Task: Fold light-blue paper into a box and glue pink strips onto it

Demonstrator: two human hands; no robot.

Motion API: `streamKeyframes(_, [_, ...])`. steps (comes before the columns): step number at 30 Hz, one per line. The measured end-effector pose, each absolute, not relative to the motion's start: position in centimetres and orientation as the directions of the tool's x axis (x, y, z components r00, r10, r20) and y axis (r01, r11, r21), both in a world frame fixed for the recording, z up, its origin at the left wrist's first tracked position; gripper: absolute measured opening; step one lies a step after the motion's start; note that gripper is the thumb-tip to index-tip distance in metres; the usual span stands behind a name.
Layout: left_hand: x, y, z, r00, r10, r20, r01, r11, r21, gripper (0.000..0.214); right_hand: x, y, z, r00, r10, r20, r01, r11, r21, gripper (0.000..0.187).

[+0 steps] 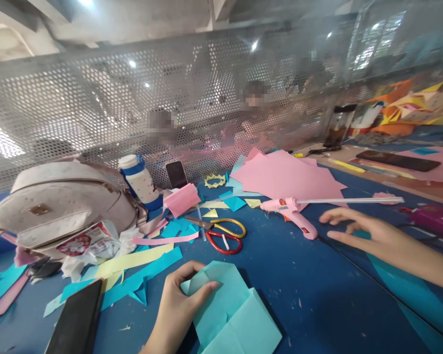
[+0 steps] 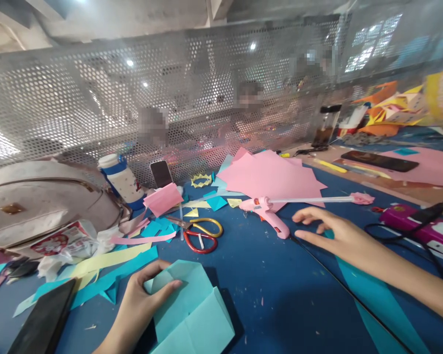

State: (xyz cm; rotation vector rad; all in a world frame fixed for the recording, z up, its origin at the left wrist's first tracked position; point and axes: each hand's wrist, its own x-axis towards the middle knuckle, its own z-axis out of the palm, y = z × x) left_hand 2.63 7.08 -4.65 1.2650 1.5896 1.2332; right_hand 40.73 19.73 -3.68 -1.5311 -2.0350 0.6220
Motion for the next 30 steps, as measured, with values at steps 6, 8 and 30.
streamKeyframes(6, [2.9, 6.7, -4.8, -0.158, 0.987, 0.032, 0.260, 0.011, 0.965, 0.016, 35.7, 22.0, -3.4, -0.358, 0.934, 0.016, 0.678, 0.271, -0.683, 0.053])
streamKeyframes(8, [2.9, 6.6, -4.7, -0.173, 0.985, 0.024, 0.258, 0.021, 0.966, 0.015, 34.7, 22.7, -3.6, -0.365, 0.930, -0.027, 0.656, 0.237, -0.717, 0.052])
streamKeyframes(30, [2.5, 6.8, -4.4, -0.296, 0.954, 0.056, 0.188, 0.001, 0.982, 0.014, 28.6, 19.1, 1.0, -0.848, 0.506, -0.156, 0.273, 0.167, -0.947, 0.043])
